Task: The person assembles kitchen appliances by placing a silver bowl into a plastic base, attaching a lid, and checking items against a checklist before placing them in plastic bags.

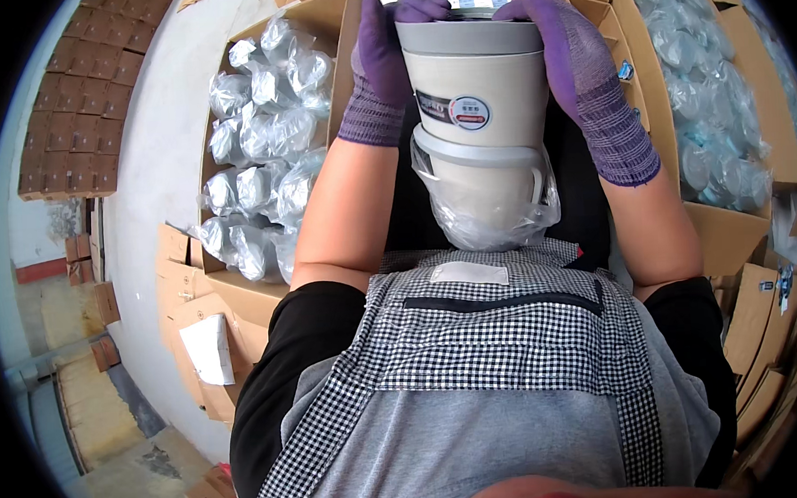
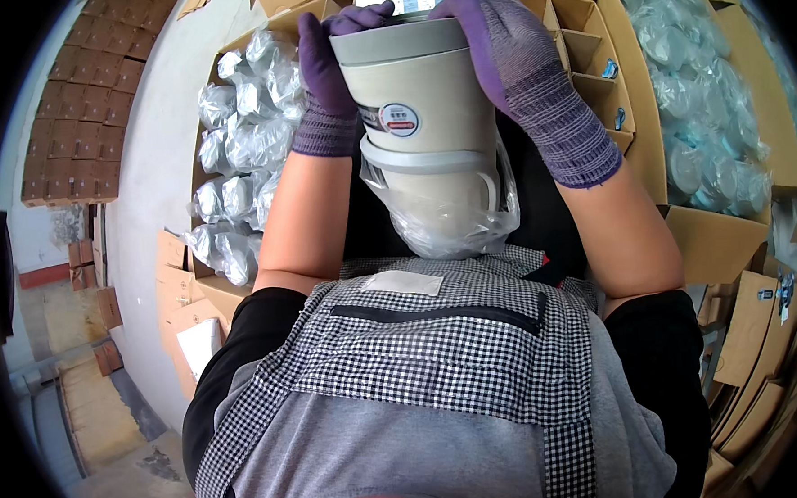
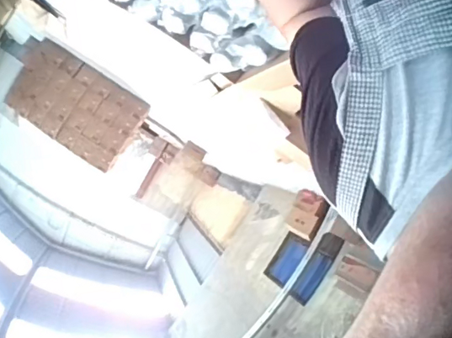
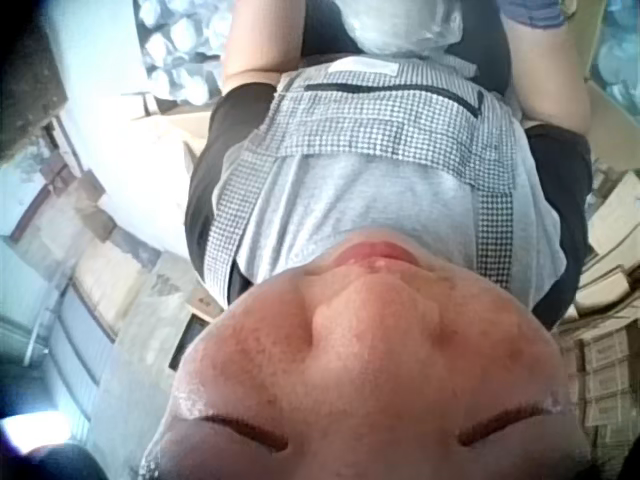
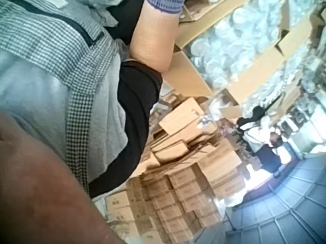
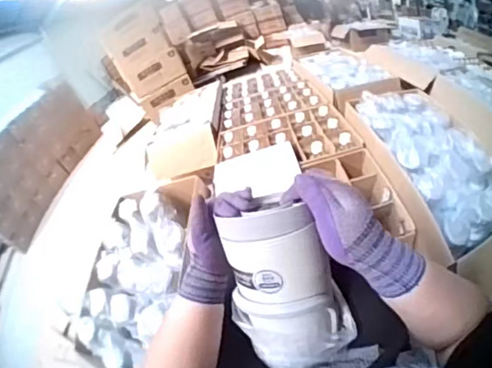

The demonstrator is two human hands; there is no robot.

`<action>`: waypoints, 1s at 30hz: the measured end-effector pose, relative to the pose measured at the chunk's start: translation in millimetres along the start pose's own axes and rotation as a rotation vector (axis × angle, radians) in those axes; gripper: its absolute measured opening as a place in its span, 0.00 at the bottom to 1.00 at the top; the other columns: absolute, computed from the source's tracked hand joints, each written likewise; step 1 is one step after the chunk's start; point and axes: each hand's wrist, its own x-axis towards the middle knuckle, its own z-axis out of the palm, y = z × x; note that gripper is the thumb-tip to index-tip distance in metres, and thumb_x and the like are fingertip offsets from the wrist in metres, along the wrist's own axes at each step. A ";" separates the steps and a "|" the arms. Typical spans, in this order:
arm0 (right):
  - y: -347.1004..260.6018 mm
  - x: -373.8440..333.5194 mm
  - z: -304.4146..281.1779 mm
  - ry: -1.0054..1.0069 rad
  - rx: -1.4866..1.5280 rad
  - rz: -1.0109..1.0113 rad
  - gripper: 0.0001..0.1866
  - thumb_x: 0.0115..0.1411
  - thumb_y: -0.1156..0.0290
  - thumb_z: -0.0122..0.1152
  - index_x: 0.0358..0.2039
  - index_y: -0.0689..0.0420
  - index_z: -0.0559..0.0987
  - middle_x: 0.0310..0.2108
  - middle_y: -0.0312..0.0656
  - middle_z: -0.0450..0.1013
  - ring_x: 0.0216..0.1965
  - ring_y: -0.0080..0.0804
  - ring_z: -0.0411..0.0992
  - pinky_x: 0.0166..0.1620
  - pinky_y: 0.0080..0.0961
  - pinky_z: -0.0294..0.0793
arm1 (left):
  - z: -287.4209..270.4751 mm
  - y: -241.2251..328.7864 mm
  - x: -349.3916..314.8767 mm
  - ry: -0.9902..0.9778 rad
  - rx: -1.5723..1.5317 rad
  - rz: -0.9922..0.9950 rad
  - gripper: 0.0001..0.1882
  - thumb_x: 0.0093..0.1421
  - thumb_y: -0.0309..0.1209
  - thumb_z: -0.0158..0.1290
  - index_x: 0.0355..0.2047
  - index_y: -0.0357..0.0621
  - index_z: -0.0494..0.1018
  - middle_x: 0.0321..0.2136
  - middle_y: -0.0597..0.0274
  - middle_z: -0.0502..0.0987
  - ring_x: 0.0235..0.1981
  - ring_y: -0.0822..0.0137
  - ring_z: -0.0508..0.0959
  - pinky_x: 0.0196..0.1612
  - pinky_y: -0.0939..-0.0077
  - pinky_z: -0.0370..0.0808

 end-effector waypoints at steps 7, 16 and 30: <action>-9.2 1.7 -12.8 -0.009 -0.069 -0.233 0.16 0.73 0.63 0.49 0.42 0.59 0.83 0.43 0.44 0.81 0.47 0.35 0.79 0.54 0.31 0.77 | 22.4 40.9 -20.1 -0.020 0.414 -0.014 0.43 0.36 0.48 0.78 0.49 0.40 0.74 0.51 0.55 0.72 0.57 0.57 0.73 0.62 0.62 0.70; 29.7 17.0 4.6 -0.031 0.145 -0.455 0.16 0.70 0.67 0.46 0.43 0.61 0.81 0.44 0.46 0.80 0.48 0.38 0.79 0.55 0.30 0.76 | 69.1 75.7 -22.8 0.064 1.181 0.107 0.36 0.42 0.60 0.73 0.38 0.41 0.79 0.32 0.55 0.74 0.38 0.55 0.77 0.46 0.59 0.76; 60.7 42.6 40.8 -0.391 1.494 0.457 0.32 0.66 0.59 0.52 0.66 0.63 0.65 0.69 0.57 0.60 0.70 0.49 0.61 0.70 0.40 0.65 | 81.9 88.7 -1.7 -0.100 1.052 0.130 0.26 0.69 0.50 0.48 0.38 0.35 0.81 0.36 0.49 0.84 0.43 0.52 0.83 0.57 0.56 0.75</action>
